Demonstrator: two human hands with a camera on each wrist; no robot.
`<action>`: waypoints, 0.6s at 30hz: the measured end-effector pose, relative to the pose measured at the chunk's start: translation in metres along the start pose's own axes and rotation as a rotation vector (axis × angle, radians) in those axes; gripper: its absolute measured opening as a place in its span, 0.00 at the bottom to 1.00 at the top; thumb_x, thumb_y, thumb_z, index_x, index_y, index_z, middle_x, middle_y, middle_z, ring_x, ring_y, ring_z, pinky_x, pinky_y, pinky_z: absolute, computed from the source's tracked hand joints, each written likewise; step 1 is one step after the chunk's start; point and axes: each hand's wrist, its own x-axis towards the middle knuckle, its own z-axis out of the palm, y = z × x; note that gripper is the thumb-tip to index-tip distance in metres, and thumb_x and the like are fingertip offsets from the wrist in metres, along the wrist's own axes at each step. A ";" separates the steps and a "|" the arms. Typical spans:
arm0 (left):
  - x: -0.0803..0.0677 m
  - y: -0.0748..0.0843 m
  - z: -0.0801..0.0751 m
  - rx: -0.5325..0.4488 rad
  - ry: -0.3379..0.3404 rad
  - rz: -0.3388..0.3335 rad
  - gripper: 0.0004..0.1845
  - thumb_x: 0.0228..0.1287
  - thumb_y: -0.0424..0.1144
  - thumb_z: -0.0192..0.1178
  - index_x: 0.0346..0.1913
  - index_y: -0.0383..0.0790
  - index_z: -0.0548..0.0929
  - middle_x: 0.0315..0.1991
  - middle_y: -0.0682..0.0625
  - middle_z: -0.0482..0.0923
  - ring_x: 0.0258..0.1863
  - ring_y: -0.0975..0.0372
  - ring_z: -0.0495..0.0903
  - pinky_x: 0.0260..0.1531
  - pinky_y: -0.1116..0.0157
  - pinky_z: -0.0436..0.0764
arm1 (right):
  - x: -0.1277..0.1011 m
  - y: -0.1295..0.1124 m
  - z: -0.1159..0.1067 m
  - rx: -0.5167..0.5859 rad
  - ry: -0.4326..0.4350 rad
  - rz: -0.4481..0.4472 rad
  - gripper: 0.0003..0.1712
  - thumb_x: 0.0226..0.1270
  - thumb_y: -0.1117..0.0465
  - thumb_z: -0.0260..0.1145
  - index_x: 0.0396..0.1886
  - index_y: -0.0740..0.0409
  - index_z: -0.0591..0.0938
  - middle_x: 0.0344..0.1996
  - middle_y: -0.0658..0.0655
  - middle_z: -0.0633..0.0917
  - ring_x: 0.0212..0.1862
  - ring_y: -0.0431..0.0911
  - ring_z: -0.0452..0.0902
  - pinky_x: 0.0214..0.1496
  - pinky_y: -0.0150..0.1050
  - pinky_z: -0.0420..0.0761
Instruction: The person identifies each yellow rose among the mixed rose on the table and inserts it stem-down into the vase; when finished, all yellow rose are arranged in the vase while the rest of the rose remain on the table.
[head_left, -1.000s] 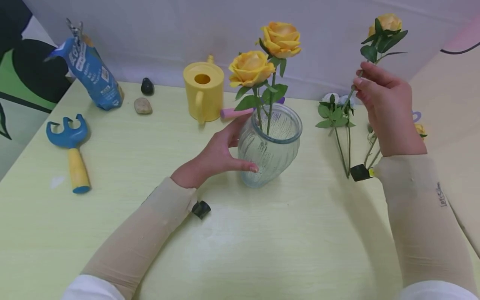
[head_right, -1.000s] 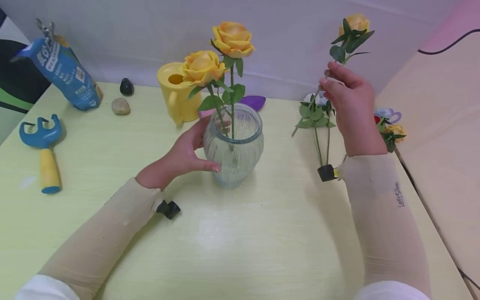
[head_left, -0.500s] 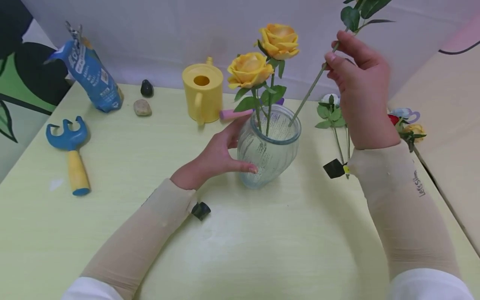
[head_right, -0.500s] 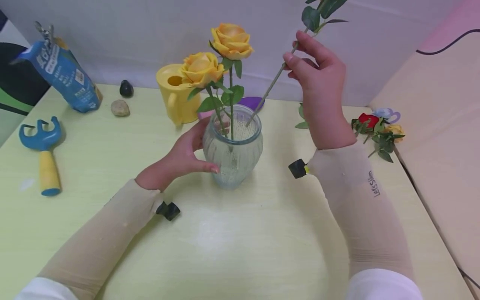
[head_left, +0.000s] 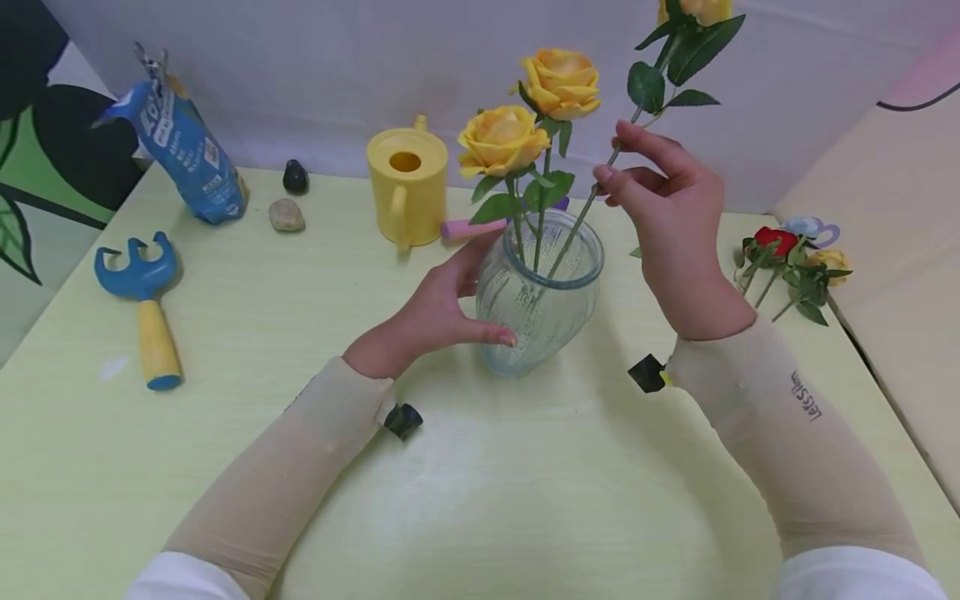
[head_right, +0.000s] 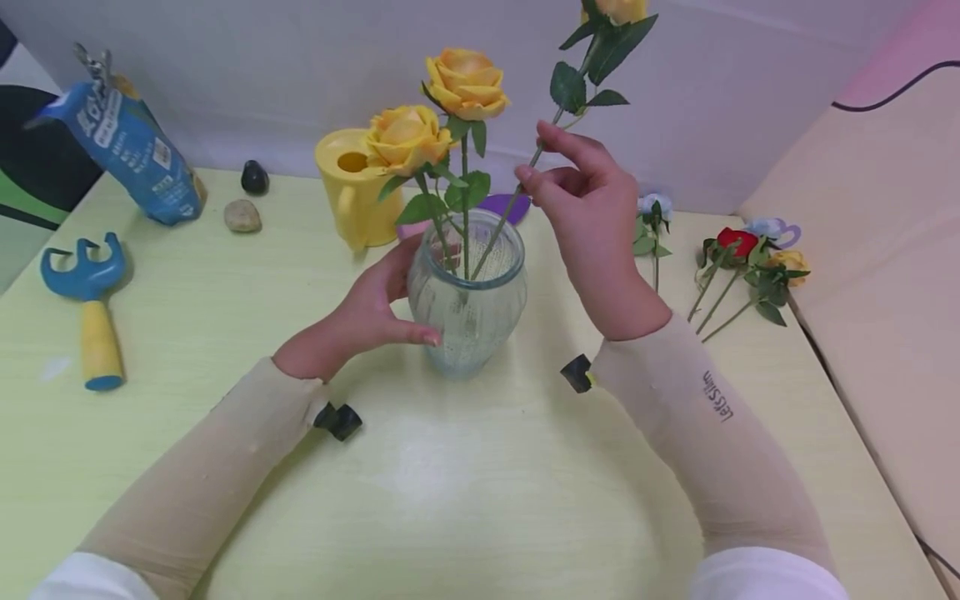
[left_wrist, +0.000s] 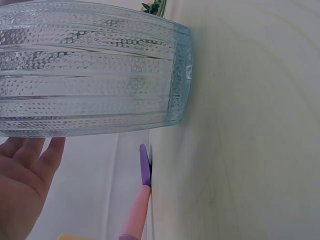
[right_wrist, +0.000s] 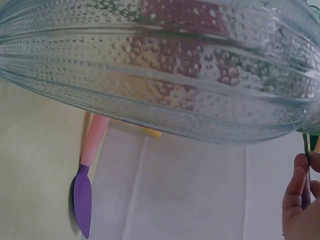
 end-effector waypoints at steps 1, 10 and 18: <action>0.000 0.000 0.000 -0.001 0.000 -0.002 0.58 0.38 0.33 0.76 0.72 0.50 0.52 0.66 0.55 0.61 0.58 0.61 0.69 0.52 0.64 0.74 | -0.001 0.001 0.000 -0.006 -0.007 0.003 0.21 0.51 0.73 0.70 0.49 0.61 0.82 0.45 0.61 0.77 0.31 0.46 0.78 0.37 0.34 0.78; 0.000 0.000 0.000 -0.013 -0.002 -0.007 0.58 0.38 0.33 0.76 0.72 0.51 0.52 0.66 0.55 0.60 0.58 0.61 0.69 0.52 0.64 0.74 | -0.011 0.008 0.002 -0.025 -0.081 -0.023 0.21 0.52 0.74 0.68 0.49 0.62 0.82 0.43 0.59 0.78 0.32 0.45 0.78 0.40 0.33 0.78; 0.000 0.002 0.000 -0.003 -0.004 -0.024 0.57 0.39 0.34 0.76 0.72 0.51 0.52 0.67 0.55 0.60 0.58 0.61 0.68 0.52 0.63 0.74 | -0.020 0.010 0.002 -0.107 -0.097 -0.024 0.17 0.53 0.70 0.69 0.45 0.59 0.84 0.42 0.58 0.80 0.38 0.47 0.76 0.38 0.31 0.76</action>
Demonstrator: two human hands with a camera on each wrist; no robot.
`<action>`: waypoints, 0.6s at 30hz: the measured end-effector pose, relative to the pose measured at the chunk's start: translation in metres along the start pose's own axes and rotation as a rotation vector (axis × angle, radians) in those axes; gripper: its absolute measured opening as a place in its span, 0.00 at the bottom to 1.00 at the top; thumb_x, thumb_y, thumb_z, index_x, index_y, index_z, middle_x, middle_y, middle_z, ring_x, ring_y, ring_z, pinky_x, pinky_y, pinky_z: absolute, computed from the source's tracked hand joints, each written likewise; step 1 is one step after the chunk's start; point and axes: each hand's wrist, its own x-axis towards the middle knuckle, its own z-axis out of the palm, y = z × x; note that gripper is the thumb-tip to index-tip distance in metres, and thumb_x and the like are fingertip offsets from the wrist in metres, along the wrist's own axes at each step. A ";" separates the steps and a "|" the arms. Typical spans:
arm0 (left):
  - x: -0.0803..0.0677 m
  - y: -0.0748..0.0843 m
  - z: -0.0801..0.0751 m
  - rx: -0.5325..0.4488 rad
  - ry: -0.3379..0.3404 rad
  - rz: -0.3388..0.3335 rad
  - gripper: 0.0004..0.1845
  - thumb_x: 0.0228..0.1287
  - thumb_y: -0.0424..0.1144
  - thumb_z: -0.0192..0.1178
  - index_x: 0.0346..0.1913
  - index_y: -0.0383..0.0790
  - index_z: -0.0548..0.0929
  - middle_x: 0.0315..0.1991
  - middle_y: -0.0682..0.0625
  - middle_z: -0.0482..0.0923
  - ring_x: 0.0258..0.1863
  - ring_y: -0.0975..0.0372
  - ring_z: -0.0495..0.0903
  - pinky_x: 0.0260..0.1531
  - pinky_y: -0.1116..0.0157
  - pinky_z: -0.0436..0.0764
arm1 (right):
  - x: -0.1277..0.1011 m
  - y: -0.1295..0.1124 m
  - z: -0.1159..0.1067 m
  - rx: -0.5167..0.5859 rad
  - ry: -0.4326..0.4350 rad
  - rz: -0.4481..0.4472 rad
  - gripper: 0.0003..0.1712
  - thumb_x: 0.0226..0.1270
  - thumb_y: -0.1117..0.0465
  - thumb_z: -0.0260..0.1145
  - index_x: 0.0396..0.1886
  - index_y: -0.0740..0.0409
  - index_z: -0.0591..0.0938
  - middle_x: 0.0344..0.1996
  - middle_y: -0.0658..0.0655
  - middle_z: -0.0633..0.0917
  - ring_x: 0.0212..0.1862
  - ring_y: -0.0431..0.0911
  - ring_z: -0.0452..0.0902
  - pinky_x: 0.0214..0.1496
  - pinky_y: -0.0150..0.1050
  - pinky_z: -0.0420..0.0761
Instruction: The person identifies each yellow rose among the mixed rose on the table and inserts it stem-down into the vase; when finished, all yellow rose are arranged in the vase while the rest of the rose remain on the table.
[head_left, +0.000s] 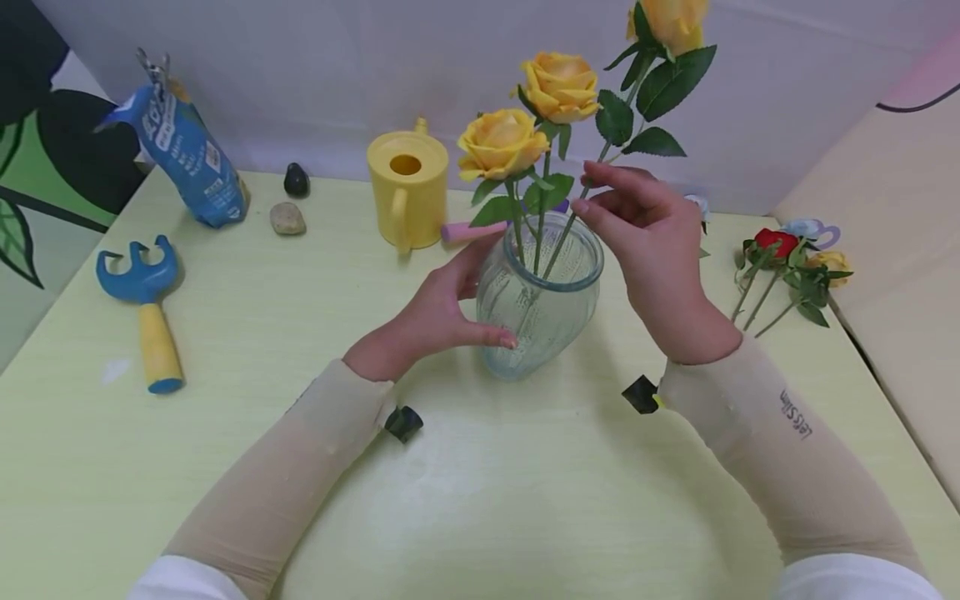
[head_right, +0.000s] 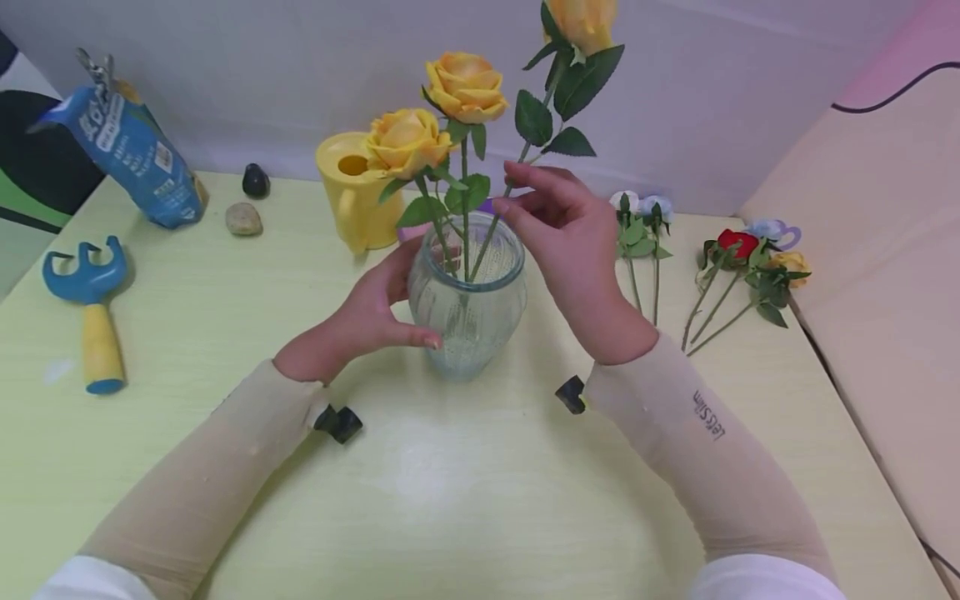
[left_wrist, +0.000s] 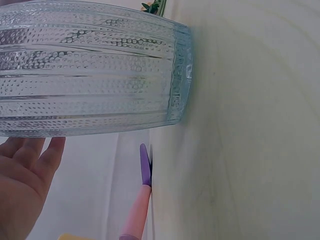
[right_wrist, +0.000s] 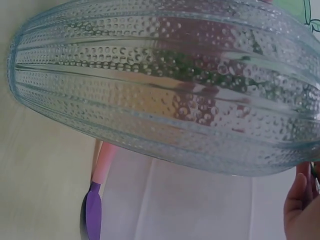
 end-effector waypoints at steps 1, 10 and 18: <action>0.000 0.000 0.000 0.001 -0.001 -0.002 0.57 0.39 0.34 0.76 0.72 0.52 0.52 0.67 0.56 0.60 0.58 0.61 0.68 0.52 0.63 0.74 | -0.001 0.000 0.000 -0.002 -0.001 -0.001 0.16 0.53 0.70 0.70 0.44 0.59 0.85 0.42 0.58 0.81 0.38 0.47 0.76 0.38 0.31 0.76; 0.000 -0.002 -0.001 0.001 0.003 0.000 0.57 0.39 0.35 0.76 0.72 0.53 0.52 0.67 0.57 0.60 0.58 0.62 0.68 0.52 0.64 0.74 | -0.008 0.004 0.002 -0.012 -0.026 0.017 0.09 0.54 0.69 0.69 0.37 0.61 0.86 0.38 0.56 0.84 0.37 0.47 0.75 0.38 0.31 0.77; 0.001 -0.003 0.000 0.004 0.001 0.002 0.57 0.39 0.34 0.76 0.72 0.52 0.52 0.66 0.56 0.60 0.58 0.62 0.68 0.52 0.63 0.74 | -0.012 0.008 0.000 0.048 -0.072 0.032 0.08 0.57 0.71 0.66 0.37 0.61 0.86 0.40 0.56 0.84 0.40 0.47 0.77 0.45 0.34 0.76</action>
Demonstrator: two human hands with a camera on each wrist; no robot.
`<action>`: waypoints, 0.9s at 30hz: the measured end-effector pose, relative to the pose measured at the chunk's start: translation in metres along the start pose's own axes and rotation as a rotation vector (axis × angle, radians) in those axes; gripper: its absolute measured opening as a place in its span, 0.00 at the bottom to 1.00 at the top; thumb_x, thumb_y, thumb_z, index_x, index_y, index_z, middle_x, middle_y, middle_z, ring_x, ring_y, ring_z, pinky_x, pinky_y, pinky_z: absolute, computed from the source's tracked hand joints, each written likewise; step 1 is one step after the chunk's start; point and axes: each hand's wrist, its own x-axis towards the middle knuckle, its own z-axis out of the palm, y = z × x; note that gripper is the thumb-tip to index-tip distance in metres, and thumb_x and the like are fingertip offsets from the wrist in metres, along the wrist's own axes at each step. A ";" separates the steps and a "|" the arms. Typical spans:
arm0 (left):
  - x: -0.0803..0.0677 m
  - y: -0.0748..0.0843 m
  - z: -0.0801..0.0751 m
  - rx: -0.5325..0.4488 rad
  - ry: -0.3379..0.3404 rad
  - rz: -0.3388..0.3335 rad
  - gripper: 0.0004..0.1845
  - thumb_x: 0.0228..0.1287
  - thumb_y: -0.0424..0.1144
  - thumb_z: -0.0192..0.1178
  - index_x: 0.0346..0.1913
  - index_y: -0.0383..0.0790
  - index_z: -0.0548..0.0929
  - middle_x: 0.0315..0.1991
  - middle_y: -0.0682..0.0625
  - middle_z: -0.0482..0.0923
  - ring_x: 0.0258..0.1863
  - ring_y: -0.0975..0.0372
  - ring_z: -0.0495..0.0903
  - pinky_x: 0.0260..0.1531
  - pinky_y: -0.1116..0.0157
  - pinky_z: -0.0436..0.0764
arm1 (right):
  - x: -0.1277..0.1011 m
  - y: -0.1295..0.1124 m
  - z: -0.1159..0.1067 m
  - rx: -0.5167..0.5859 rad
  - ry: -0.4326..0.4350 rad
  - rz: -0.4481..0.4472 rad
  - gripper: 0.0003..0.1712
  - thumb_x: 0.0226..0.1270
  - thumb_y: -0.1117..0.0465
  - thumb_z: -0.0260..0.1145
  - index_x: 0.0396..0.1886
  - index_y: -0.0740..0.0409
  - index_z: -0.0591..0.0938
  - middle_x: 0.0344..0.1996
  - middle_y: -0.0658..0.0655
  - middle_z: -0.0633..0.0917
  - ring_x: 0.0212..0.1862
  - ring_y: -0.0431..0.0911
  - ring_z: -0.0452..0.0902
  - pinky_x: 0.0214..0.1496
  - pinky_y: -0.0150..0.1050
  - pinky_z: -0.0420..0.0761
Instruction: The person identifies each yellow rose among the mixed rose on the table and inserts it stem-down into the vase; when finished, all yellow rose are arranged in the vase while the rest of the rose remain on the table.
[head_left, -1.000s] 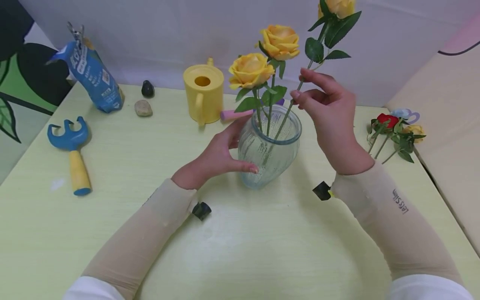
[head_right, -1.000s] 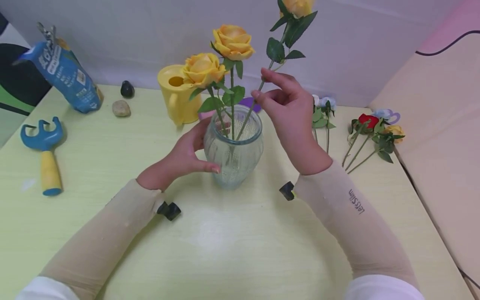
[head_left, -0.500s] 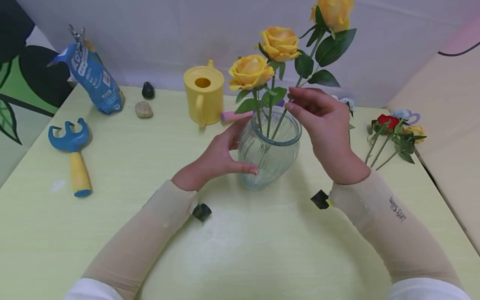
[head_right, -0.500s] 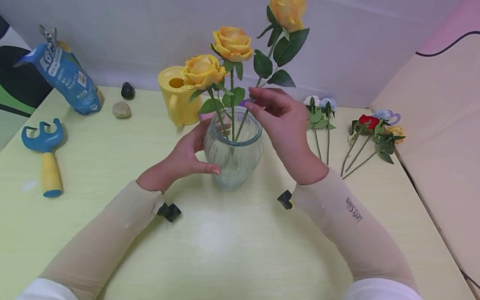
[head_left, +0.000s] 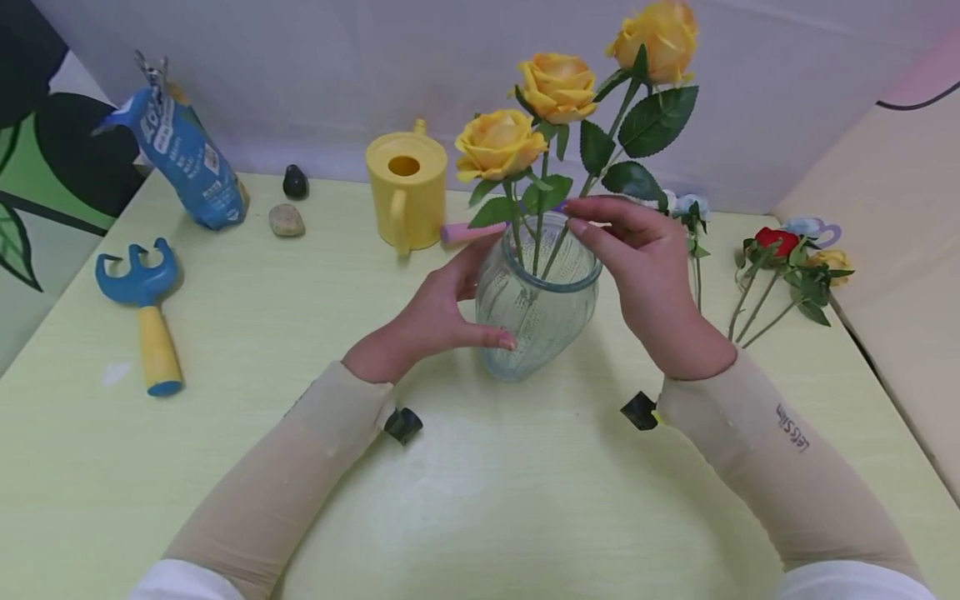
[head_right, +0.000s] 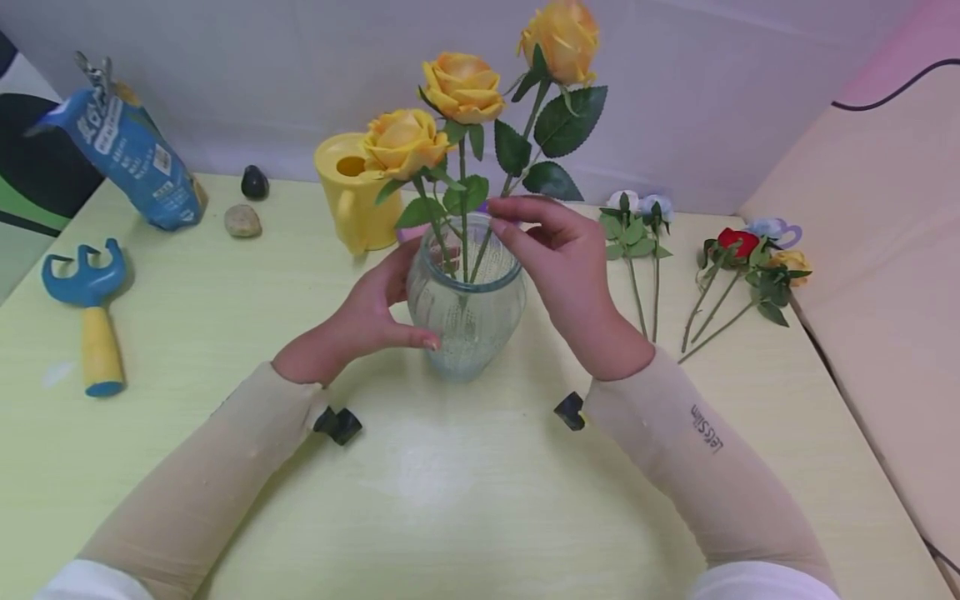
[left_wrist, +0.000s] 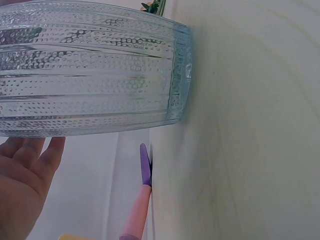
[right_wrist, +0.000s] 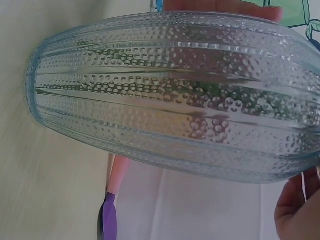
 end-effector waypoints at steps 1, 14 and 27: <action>0.000 0.000 0.000 0.000 0.000 -0.001 0.57 0.39 0.34 0.76 0.72 0.52 0.52 0.66 0.56 0.60 0.58 0.62 0.68 0.52 0.63 0.74 | 0.000 0.000 0.000 0.005 -0.009 -0.001 0.08 0.58 0.71 0.66 0.38 0.61 0.86 0.40 0.56 0.83 0.40 0.47 0.77 0.45 0.34 0.76; 0.000 0.002 0.000 -0.004 0.003 -0.004 0.56 0.40 0.35 0.76 0.72 0.53 0.52 0.66 0.56 0.61 0.58 0.62 0.68 0.52 0.63 0.74 | -0.003 0.004 -0.006 0.023 -0.046 0.011 0.12 0.60 0.73 0.61 0.35 0.57 0.87 0.39 0.53 0.85 0.50 0.50 0.74 0.51 0.38 0.72; 0.000 0.002 0.001 0.014 0.012 0.014 0.59 0.37 0.32 0.77 0.72 0.51 0.51 0.68 0.55 0.59 0.59 0.61 0.68 0.52 0.64 0.74 | -0.017 -0.004 -0.022 0.236 -0.024 0.045 0.18 0.60 0.77 0.55 0.31 0.56 0.87 0.51 0.54 0.78 0.70 0.46 0.46 0.68 0.41 0.57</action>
